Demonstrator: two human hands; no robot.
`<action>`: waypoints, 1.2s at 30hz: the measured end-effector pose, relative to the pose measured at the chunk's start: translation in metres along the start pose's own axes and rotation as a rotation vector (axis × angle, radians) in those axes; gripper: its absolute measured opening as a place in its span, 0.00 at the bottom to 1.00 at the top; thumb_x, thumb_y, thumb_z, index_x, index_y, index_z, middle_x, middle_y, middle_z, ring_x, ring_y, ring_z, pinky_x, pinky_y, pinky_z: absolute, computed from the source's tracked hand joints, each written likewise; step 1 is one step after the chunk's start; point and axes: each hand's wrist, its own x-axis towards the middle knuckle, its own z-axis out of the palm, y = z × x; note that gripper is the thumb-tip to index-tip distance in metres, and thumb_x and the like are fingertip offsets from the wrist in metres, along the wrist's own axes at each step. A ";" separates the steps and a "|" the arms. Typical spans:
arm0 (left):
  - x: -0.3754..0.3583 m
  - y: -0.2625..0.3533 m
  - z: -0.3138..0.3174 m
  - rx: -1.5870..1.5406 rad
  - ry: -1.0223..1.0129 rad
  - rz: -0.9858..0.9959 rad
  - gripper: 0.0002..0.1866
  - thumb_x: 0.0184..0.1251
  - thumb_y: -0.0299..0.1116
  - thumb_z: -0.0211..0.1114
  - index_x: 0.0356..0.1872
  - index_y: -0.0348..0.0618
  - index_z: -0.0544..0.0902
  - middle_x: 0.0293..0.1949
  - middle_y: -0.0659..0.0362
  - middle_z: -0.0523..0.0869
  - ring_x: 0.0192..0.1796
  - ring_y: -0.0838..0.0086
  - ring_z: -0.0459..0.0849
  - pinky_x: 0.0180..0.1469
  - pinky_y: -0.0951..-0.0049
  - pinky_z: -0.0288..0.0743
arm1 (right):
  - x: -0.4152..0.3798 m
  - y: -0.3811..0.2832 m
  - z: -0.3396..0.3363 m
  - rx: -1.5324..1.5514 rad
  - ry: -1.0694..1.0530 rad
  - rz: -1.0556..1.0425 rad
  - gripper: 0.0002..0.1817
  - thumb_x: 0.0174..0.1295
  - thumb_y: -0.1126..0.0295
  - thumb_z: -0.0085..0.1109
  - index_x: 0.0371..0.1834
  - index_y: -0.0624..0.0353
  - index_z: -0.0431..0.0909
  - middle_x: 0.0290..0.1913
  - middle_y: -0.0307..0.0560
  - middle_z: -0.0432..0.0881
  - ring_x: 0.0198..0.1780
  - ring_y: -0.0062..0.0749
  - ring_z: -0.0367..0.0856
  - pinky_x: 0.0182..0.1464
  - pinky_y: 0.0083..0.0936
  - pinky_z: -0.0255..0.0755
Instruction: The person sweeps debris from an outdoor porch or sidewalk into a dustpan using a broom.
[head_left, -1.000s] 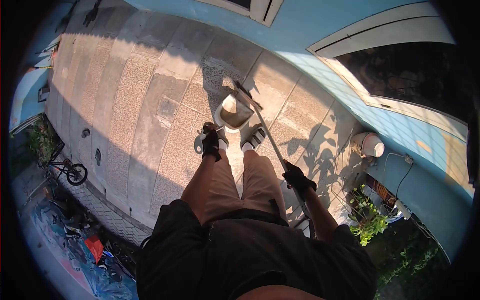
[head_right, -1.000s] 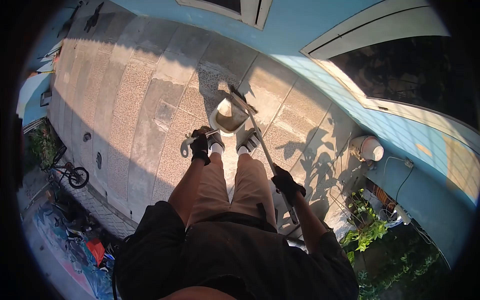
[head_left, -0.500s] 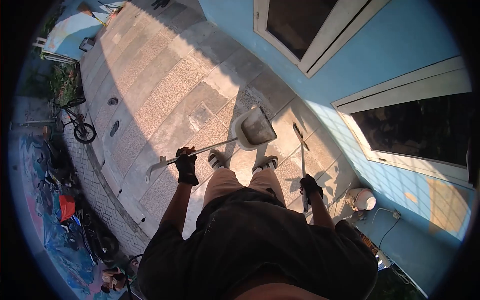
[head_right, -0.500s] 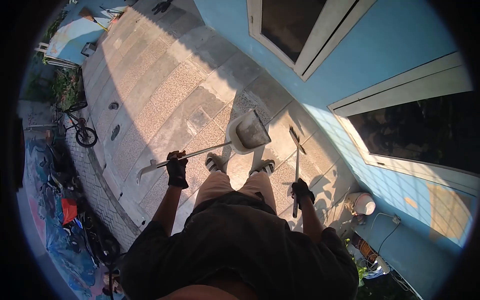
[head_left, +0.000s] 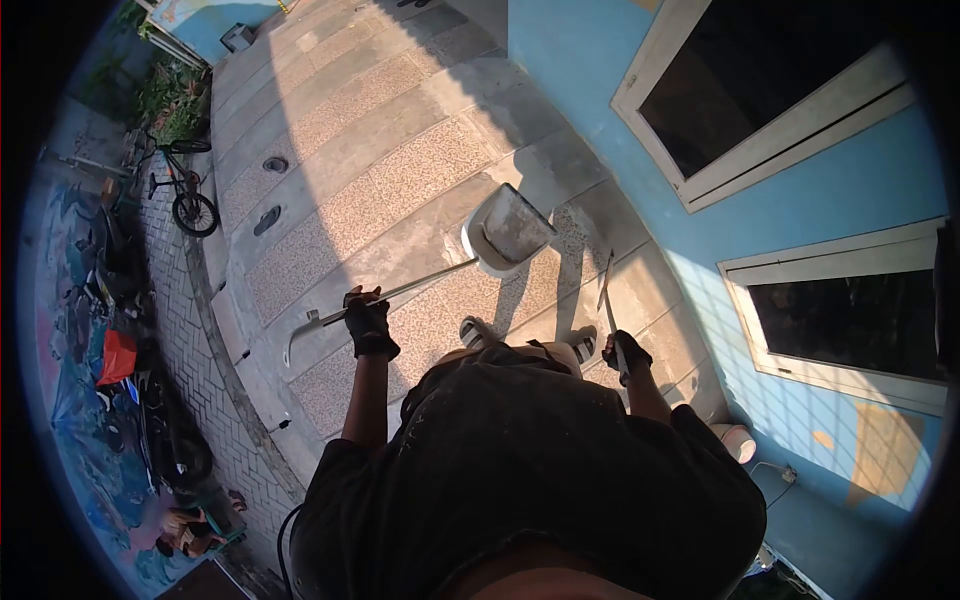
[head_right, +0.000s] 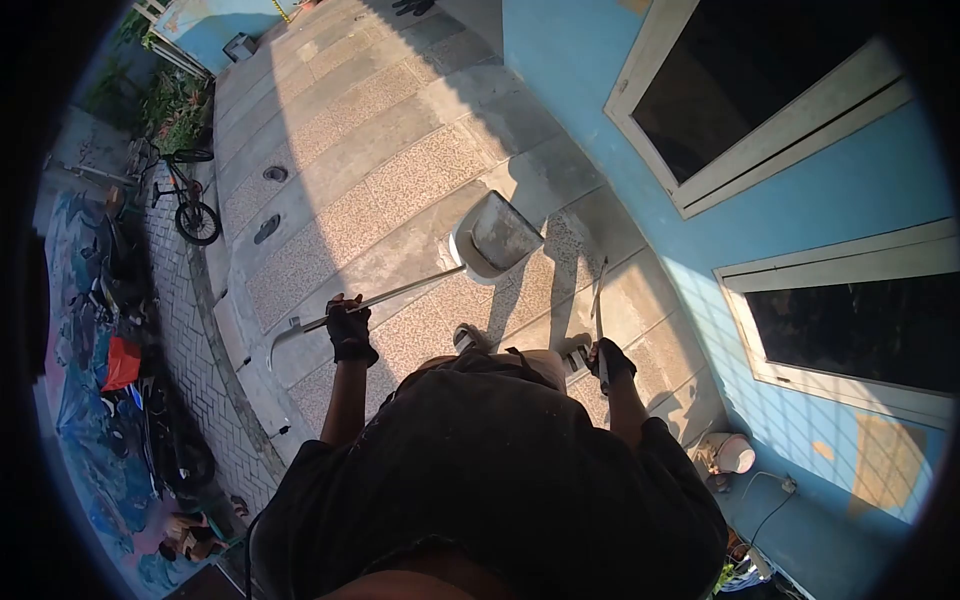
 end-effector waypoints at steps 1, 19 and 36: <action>0.012 0.008 -0.010 -0.019 0.046 -0.027 0.19 0.60 0.32 0.55 0.53 0.41 0.70 0.31 0.57 0.80 0.54 0.56 0.81 0.37 0.61 0.70 | 0.006 0.008 0.014 -0.014 -0.002 0.010 0.06 0.62 0.70 0.52 0.35 0.61 0.69 0.22 0.44 0.71 0.20 0.32 0.68 0.26 0.27 0.70; 0.196 0.086 -0.040 -0.189 0.408 0.104 0.18 0.60 0.33 0.51 0.52 0.45 0.69 0.24 0.60 0.76 0.46 0.64 0.82 0.33 0.68 0.68 | 0.158 0.031 0.248 -0.217 0.000 0.203 0.09 0.63 0.69 0.50 0.26 0.58 0.68 0.21 0.44 0.71 0.19 0.34 0.70 0.24 0.31 0.69; 0.421 0.186 0.043 -0.173 0.251 0.117 0.06 0.62 0.38 0.56 0.38 0.52 0.73 0.24 0.65 0.75 0.47 0.65 0.79 0.34 0.67 0.68 | 0.302 -0.057 0.518 -0.100 -0.292 0.014 0.07 0.64 0.69 0.50 0.28 0.58 0.70 0.23 0.48 0.74 0.23 0.40 0.73 0.33 0.37 0.70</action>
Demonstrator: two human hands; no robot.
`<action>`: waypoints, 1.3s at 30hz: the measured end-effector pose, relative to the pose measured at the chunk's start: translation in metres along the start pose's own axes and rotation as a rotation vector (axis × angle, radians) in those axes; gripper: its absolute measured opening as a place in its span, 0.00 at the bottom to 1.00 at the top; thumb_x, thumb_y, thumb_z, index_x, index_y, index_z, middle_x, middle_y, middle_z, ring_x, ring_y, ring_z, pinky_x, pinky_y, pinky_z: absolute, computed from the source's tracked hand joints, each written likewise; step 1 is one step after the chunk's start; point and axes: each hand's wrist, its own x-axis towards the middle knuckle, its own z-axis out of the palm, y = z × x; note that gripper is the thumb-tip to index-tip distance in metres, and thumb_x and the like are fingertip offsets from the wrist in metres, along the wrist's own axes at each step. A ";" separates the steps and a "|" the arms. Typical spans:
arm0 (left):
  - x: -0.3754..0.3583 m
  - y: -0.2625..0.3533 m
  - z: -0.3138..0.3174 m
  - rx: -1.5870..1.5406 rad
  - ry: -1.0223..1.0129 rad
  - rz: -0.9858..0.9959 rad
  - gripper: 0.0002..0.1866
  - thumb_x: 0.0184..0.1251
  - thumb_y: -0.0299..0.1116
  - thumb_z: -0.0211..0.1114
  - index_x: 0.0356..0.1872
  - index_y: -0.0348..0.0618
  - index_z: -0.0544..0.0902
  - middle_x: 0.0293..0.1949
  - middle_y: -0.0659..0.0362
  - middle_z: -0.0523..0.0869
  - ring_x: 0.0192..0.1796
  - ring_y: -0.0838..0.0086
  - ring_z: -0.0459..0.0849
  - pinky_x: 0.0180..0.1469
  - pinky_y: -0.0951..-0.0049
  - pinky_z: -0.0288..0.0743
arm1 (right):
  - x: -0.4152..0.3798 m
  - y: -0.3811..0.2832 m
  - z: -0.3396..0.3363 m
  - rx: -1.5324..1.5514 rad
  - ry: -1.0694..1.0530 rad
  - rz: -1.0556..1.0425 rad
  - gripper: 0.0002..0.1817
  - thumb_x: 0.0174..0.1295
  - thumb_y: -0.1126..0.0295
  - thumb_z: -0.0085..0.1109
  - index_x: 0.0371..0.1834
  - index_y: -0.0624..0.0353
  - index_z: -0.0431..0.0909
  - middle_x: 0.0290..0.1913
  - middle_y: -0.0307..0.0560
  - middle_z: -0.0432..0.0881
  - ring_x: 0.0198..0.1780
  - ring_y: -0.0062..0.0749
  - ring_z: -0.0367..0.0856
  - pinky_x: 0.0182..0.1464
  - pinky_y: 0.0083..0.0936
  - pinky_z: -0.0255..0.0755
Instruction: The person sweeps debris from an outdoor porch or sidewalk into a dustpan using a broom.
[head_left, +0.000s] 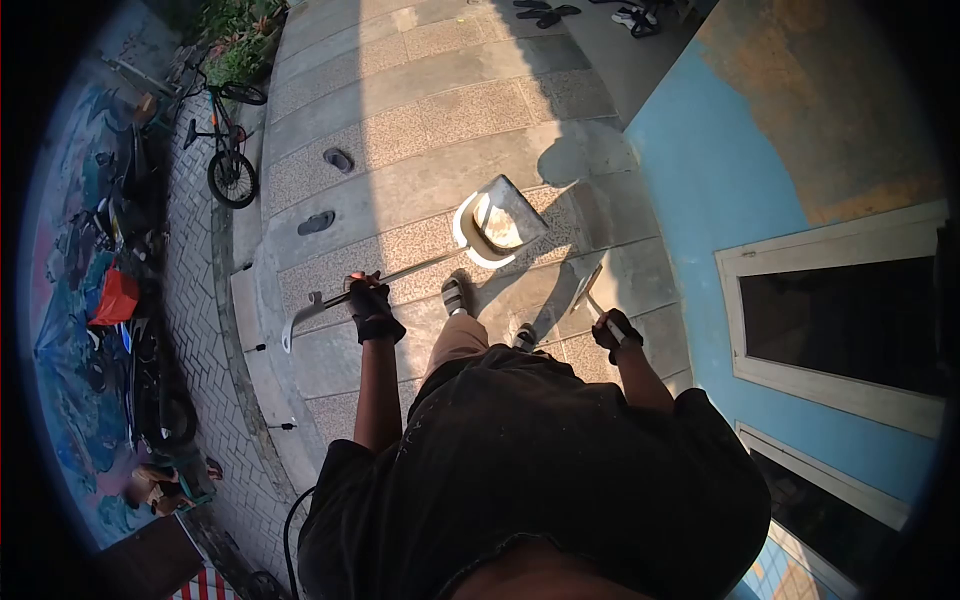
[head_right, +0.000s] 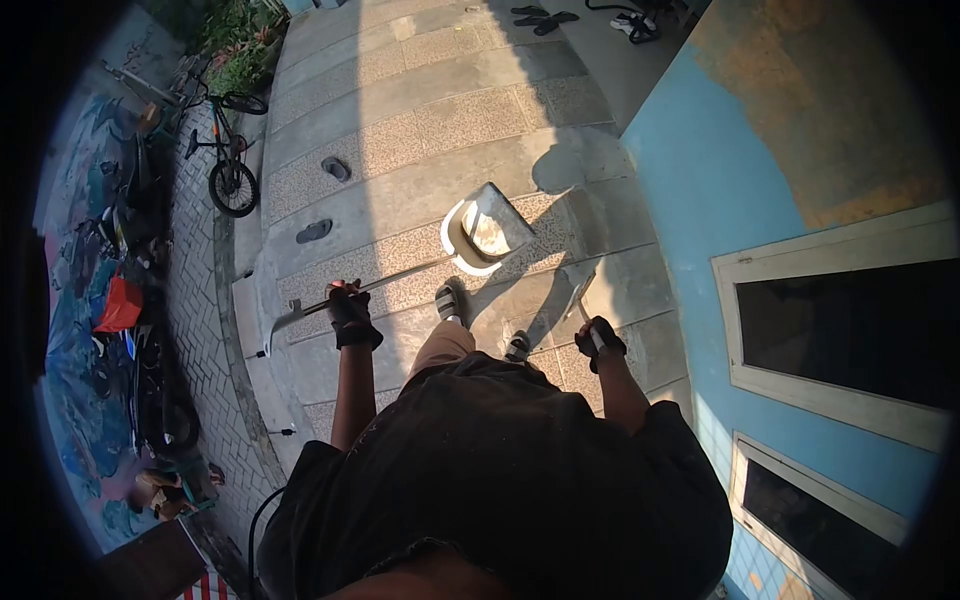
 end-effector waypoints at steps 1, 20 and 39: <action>0.017 0.001 0.012 0.000 -0.018 -0.003 0.06 0.62 0.38 0.56 0.38 0.52 0.73 0.24 0.65 0.75 0.47 0.65 0.79 0.34 0.67 0.68 | 0.013 -0.001 0.012 0.010 0.000 -0.015 0.07 0.64 0.69 0.50 0.28 0.58 0.70 0.23 0.48 0.74 0.23 0.40 0.73 0.33 0.37 0.70; 0.250 -0.029 0.361 0.182 -0.624 -0.195 0.02 0.61 0.27 0.53 0.33 0.46 0.74 0.23 0.59 0.76 0.22 0.76 0.70 0.23 0.78 0.59 | 0.073 0.068 0.163 0.348 0.168 -0.489 0.13 0.69 0.64 0.49 0.29 0.60 0.71 0.24 0.50 0.76 0.20 0.37 0.70 0.29 0.33 0.68; 0.296 -0.134 0.672 0.408 -1.064 -0.319 0.07 0.62 0.30 0.53 0.41 0.45 0.73 0.26 0.62 0.76 0.50 0.64 0.83 0.26 0.72 0.63 | 0.158 -0.009 0.192 0.356 0.679 -0.464 0.13 0.59 0.62 0.51 0.21 0.56 0.70 0.18 0.43 0.69 0.15 0.30 0.62 0.18 0.27 0.56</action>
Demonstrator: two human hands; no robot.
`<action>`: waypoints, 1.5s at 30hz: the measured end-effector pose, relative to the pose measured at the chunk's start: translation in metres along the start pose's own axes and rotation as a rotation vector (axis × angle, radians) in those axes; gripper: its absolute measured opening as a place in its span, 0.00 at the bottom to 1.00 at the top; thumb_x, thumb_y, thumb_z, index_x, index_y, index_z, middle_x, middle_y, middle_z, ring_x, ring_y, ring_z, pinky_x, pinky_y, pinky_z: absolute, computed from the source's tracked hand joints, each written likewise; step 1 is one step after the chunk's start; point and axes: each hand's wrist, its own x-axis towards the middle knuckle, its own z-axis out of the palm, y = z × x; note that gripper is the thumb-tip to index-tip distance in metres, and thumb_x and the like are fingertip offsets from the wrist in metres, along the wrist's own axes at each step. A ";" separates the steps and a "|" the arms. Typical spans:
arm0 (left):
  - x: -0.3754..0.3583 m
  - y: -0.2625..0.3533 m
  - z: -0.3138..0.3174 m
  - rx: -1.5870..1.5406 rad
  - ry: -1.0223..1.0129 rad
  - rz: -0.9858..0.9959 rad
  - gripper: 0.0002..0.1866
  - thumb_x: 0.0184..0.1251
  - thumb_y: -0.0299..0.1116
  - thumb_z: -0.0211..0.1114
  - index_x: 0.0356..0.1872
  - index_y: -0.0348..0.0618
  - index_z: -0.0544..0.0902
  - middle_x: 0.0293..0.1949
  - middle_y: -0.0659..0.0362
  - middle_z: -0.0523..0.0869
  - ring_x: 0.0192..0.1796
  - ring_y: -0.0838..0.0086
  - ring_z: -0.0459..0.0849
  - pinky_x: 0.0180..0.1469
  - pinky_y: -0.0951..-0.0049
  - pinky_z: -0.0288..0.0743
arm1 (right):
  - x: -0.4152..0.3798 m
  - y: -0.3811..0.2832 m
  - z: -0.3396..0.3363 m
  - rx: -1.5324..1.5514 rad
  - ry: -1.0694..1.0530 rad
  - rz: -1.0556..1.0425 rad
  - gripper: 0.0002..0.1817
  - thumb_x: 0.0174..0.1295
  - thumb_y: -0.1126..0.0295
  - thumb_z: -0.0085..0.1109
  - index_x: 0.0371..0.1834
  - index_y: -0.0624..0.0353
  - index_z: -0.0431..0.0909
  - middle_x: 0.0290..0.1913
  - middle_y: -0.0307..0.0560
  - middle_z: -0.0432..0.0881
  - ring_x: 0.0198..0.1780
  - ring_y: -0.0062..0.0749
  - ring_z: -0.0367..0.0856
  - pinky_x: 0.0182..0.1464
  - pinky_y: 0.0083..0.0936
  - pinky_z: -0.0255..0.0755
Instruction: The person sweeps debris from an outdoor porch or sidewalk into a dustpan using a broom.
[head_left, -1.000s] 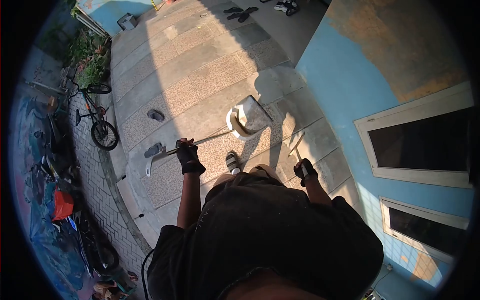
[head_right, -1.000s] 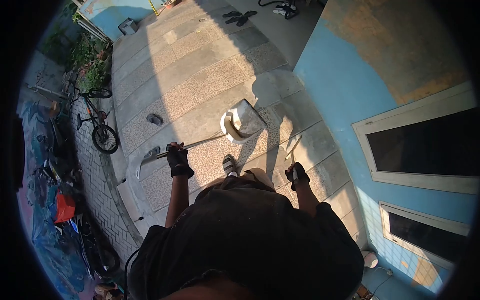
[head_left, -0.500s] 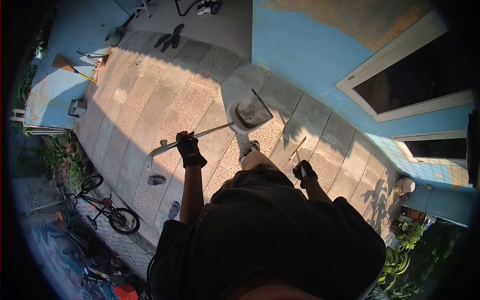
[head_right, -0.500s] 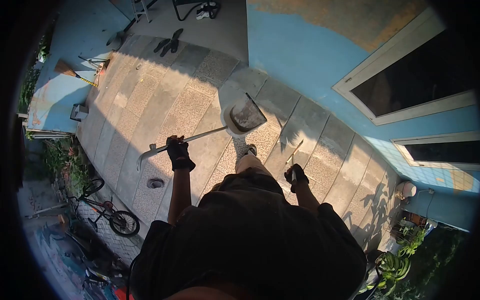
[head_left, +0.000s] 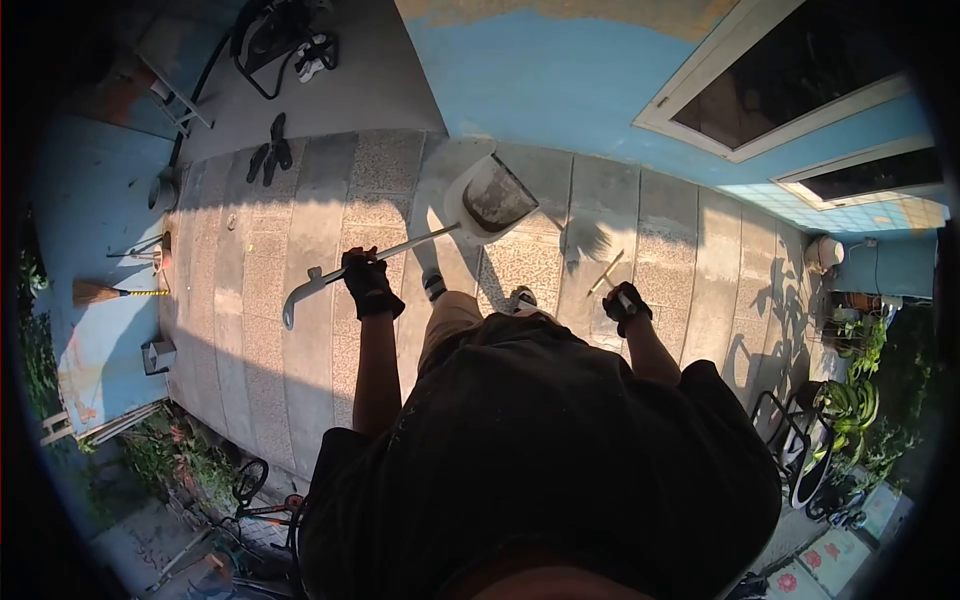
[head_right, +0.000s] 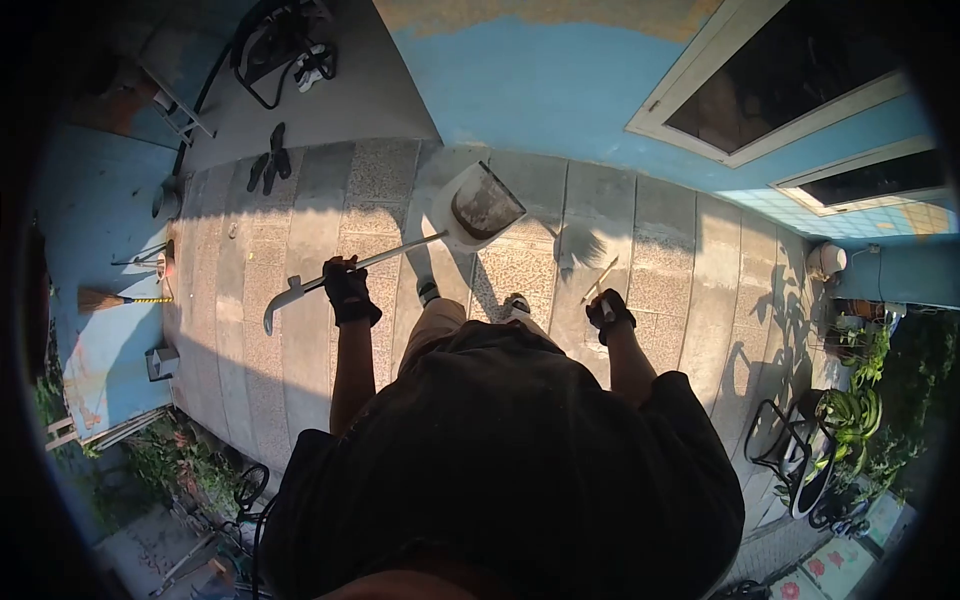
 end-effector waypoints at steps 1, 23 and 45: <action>0.013 0.003 0.014 -0.007 -0.003 -0.008 0.05 0.62 0.28 0.52 0.39 0.46 0.73 0.25 0.60 0.76 0.41 0.69 0.81 0.25 0.75 0.61 | 0.000 0.006 0.005 -0.084 -0.010 -0.055 0.13 0.59 0.61 0.51 0.22 0.56 0.70 0.18 0.43 0.70 0.15 0.29 0.61 0.18 0.27 0.55; 0.220 -0.107 0.198 0.281 -0.498 -0.229 0.15 0.57 0.19 0.50 0.47 0.41 0.74 0.22 0.58 0.74 0.22 0.76 0.73 0.33 0.76 0.77 | -0.059 0.107 0.211 0.968 0.052 -0.279 0.11 0.61 0.65 0.61 0.29 0.59 0.73 0.26 0.49 0.77 0.25 0.39 0.75 0.30 0.32 0.72; 0.196 -0.257 0.312 0.563 -0.963 -0.149 0.03 0.57 0.27 0.57 0.30 0.44 0.78 0.28 0.63 0.82 0.33 0.75 0.81 0.39 0.77 0.71 | -0.005 0.081 0.225 1.200 0.574 0.029 0.05 0.60 0.71 0.49 0.32 0.57 0.64 0.22 0.41 0.68 0.19 0.24 0.66 0.19 0.22 0.66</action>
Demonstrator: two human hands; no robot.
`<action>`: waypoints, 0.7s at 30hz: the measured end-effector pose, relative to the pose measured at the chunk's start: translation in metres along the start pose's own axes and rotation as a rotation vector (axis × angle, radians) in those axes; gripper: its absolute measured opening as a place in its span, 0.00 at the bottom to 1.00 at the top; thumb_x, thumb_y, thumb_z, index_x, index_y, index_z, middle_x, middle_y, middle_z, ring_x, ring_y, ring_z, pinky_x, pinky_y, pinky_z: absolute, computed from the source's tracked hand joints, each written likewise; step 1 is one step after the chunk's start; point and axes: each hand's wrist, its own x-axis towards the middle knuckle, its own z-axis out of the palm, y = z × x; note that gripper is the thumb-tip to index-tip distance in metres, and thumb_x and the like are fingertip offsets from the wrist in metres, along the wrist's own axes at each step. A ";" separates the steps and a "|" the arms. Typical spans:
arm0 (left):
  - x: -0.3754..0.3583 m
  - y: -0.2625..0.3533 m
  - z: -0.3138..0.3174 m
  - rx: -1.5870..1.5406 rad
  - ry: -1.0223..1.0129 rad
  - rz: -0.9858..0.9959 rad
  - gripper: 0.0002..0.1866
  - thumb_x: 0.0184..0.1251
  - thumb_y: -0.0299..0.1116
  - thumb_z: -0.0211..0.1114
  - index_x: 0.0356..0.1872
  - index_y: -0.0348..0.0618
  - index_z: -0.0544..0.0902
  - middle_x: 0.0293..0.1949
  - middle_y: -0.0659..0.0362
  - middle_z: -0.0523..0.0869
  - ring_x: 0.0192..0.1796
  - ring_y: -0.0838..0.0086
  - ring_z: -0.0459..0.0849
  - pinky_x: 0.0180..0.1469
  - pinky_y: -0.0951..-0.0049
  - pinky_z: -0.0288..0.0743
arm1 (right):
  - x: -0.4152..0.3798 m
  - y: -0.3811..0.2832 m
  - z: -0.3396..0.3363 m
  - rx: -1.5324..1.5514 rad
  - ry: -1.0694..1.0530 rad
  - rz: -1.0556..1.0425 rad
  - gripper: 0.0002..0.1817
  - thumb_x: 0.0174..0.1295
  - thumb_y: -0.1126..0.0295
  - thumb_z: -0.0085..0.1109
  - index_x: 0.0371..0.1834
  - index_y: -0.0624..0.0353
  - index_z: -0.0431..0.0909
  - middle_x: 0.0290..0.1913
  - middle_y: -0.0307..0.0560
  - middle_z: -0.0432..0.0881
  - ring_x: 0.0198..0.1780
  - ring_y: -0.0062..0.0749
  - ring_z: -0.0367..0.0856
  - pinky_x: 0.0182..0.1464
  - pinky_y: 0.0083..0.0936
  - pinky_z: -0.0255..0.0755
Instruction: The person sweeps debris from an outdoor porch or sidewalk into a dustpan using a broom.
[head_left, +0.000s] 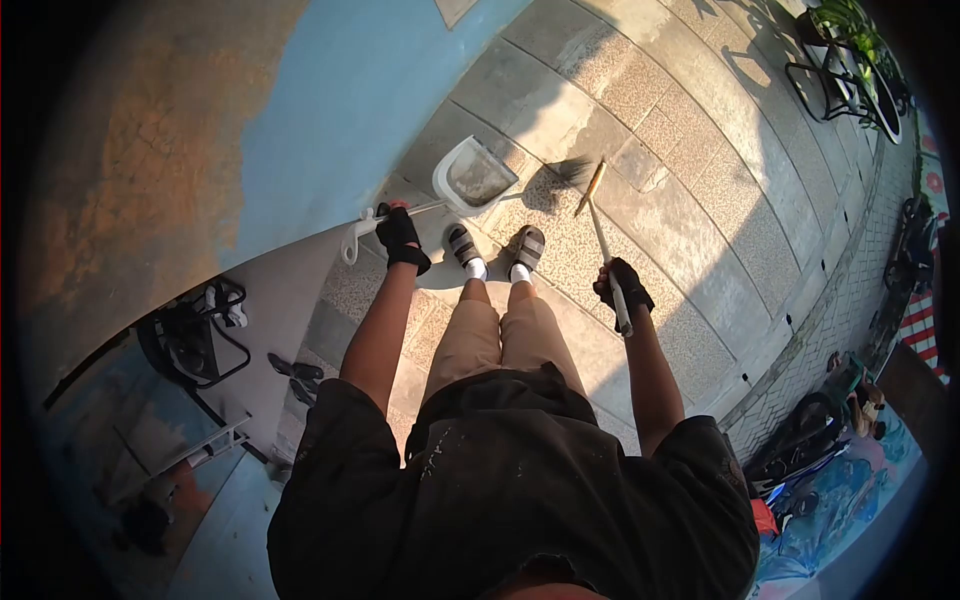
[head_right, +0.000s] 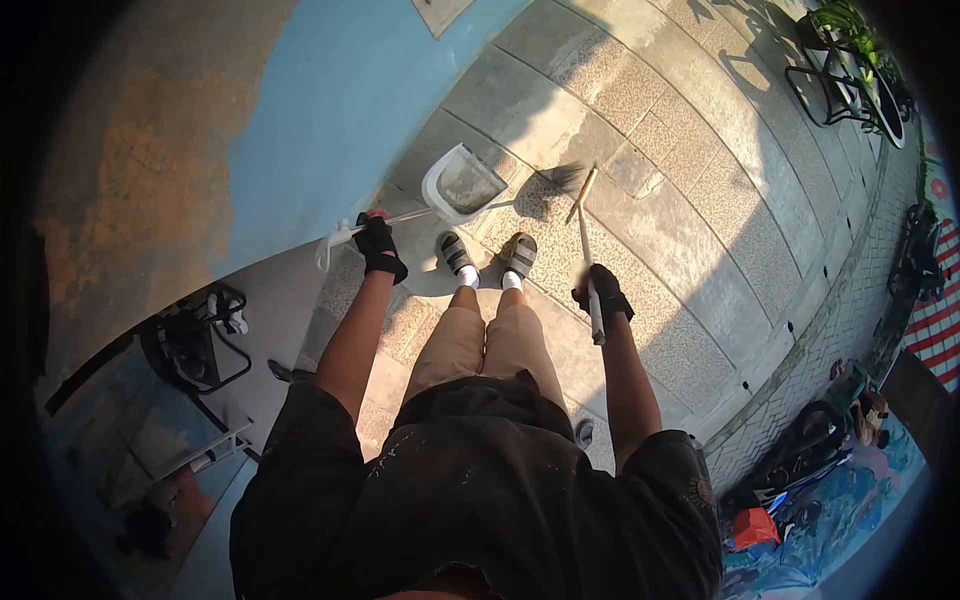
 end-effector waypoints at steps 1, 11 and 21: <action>0.008 -0.010 0.002 0.007 -0.041 0.010 0.02 0.58 0.27 0.57 0.30 0.45 0.78 0.27 0.63 0.82 0.33 0.74 0.81 0.39 0.76 0.71 | 0.000 0.003 0.007 -0.048 0.024 0.000 0.05 0.60 0.71 0.48 0.32 0.57 0.64 0.21 0.41 0.67 0.18 0.24 0.66 0.19 0.22 0.66; 0.078 -0.137 0.014 0.116 0.025 -0.161 0.05 0.58 0.28 0.57 0.35 0.47 0.76 0.33 0.59 0.86 0.36 0.74 0.82 0.34 0.75 0.69 | 0.059 0.054 0.019 -0.113 -0.011 -0.006 0.24 0.62 0.74 0.41 0.64 0.54 0.60 0.23 0.39 0.68 0.19 0.24 0.67 0.19 0.24 0.67; 0.075 -0.133 0.032 0.441 -0.068 -0.231 0.14 0.66 0.43 0.64 0.33 0.41 0.78 0.26 0.64 0.77 0.31 0.78 0.71 0.38 0.74 0.68 | 0.070 0.059 0.043 -0.121 0.009 0.000 0.33 0.59 0.76 0.40 0.71 0.56 0.51 0.24 0.41 0.67 0.16 0.26 0.67 0.18 0.24 0.69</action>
